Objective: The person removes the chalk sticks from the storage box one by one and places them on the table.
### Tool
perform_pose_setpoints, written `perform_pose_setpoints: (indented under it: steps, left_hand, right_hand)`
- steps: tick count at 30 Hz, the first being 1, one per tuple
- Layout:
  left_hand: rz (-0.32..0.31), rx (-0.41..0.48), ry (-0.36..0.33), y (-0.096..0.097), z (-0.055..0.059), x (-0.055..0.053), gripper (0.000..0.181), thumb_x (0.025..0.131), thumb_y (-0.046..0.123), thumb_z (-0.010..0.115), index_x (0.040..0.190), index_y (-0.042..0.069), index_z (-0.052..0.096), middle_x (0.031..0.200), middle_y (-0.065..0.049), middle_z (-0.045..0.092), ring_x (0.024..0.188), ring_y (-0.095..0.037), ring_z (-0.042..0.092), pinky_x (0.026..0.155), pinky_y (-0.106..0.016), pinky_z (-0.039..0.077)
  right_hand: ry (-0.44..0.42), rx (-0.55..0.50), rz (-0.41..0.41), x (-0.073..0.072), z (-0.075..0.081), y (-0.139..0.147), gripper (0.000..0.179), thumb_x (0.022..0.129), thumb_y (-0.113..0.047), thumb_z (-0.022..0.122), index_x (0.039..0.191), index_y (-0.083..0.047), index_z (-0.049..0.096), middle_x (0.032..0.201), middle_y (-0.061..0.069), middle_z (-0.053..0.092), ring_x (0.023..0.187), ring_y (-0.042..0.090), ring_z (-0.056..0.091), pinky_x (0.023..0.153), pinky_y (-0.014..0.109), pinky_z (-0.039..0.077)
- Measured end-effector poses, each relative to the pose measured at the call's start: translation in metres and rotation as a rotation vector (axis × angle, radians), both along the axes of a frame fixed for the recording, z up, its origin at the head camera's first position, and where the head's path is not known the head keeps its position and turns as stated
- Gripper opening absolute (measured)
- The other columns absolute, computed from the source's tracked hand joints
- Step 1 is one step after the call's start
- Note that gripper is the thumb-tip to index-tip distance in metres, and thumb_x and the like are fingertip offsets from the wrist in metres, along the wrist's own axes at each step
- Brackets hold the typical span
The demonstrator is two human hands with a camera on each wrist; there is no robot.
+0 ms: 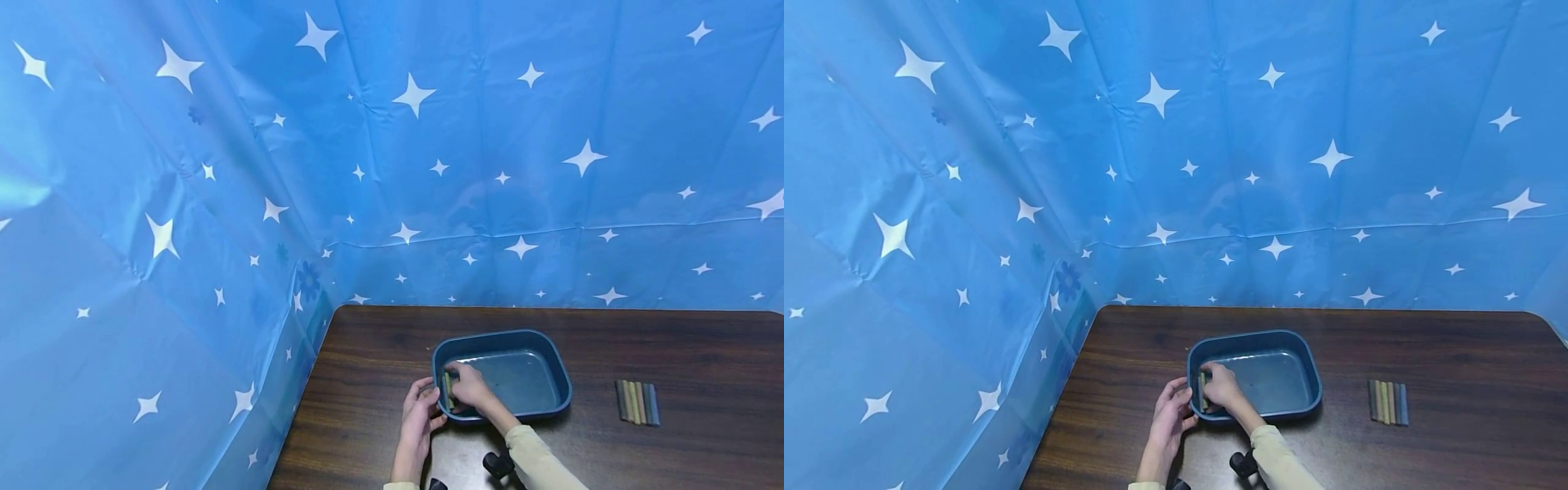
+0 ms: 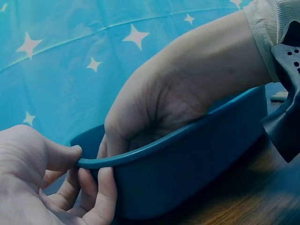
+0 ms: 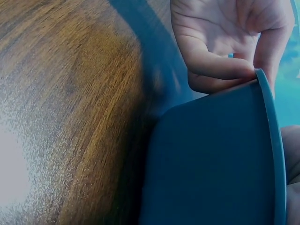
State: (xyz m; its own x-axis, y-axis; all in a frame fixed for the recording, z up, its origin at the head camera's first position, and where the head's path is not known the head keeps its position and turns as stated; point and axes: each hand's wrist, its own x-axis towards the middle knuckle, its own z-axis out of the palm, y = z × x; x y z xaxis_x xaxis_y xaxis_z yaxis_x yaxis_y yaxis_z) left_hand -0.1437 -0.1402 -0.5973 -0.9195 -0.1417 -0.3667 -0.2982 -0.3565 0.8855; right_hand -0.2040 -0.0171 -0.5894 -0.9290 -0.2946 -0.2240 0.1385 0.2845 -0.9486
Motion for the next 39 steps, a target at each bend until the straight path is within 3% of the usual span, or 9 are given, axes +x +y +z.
perform_pose_setpoints:
  steps: [4,11,20,29,37,39]
  left_hand:
    - [-0.006,-0.006,-0.003,0.0,0.0,0.0,0.037,0.091,0.01,0.057,0.126,0.002,0.048,0.099,-0.006,0.058,0.066,-0.008,0.054,0.054,-0.021,0.049]
    - [-0.003,-0.01,-0.014,-0.001,0.002,-0.001,0.037,0.091,0.01,0.057,0.126,0.001,0.048,0.098,-0.006,0.058,0.066,-0.009,0.054,0.055,-0.023,0.048]
    - [0.0,0.008,-0.001,0.001,0.002,0.0,0.037,0.092,0.01,0.057,0.126,0.001,0.047,0.096,-0.005,0.057,0.065,-0.008,0.053,0.054,-0.022,0.049]
    - [0.014,0.008,0.008,0.002,0.001,0.001,0.037,0.092,0.009,0.057,0.127,0.001,0.047,0.098,-0.006,0.059,0.065,-0.009,0.054,0.054,-0.023,0.048]
    - [0.012,-0.002,0.011,0.003,0.001,0.001,0.038,0.092,0.009,0.055,0.128,0.001,0.046,0.095,-0.004,0.058,0.065,-0.009,0.054,0.054,-0.024,0.048]
    - [0.007,0.002,0.018,0.004,0.009,0.004,0.038,0.092,0.008,0.055,0.128,-0.001,0.046,0.094,-0.004,0.058,0.065,-0.01,0.053,0.054,-0.024,0.048]
  right_hand:
    - [-0.02,-0.031,0.011,0.0,0.0,0.003,0.056,0.069,0.018,0.05,0.123,0.006,0.054,0.09,0.021,0.052,0.062,0.027,0.059,0.048,0.039,0.055]
    - [-0.028,-0.054,-0.047,-0.001,0.005,0.011,0.052,0.071,0.018,0.052,0.121,0.007,0.054,0.077,0.014,0.052,0.06,0.02,0.055,0.049,0.036,0.055]
    - [-0.102,-0.163,-0.055,-0.005,0.018,0.031,0.053,0.076,0.019,0.052,0.128,0.009,0.049,0.089,0.023,0.058,0.07,0.023,0.06,0.06,0.041,0.057]
    - [-0.083,-0.212,-0.064,-0.011,0.032,0.071,0.054,0.082,0.016,0.052,0.135,0.009,0.043,0.105,0.033,0.057,0.08,0.029,0.064,0.066,0.045,0.057]
    - [-0.115,-0.221,-0.11,-0.012,0.04,0.111,0.055,0.086,0.011,0.054,0.138,0.008,0.039,0.108,0.031,0.056,0.085,0.033,0.065,0.071,0.043,0.056]
    - [-0.124,-0.238,-0.113,-0.013,0.042,0.12,0.055,0.086,0.011,0.055,0.139,0.008,0.038,0.106,0.029,0.057,0.087,0.035,0.065,0.072,0.044,0.056]
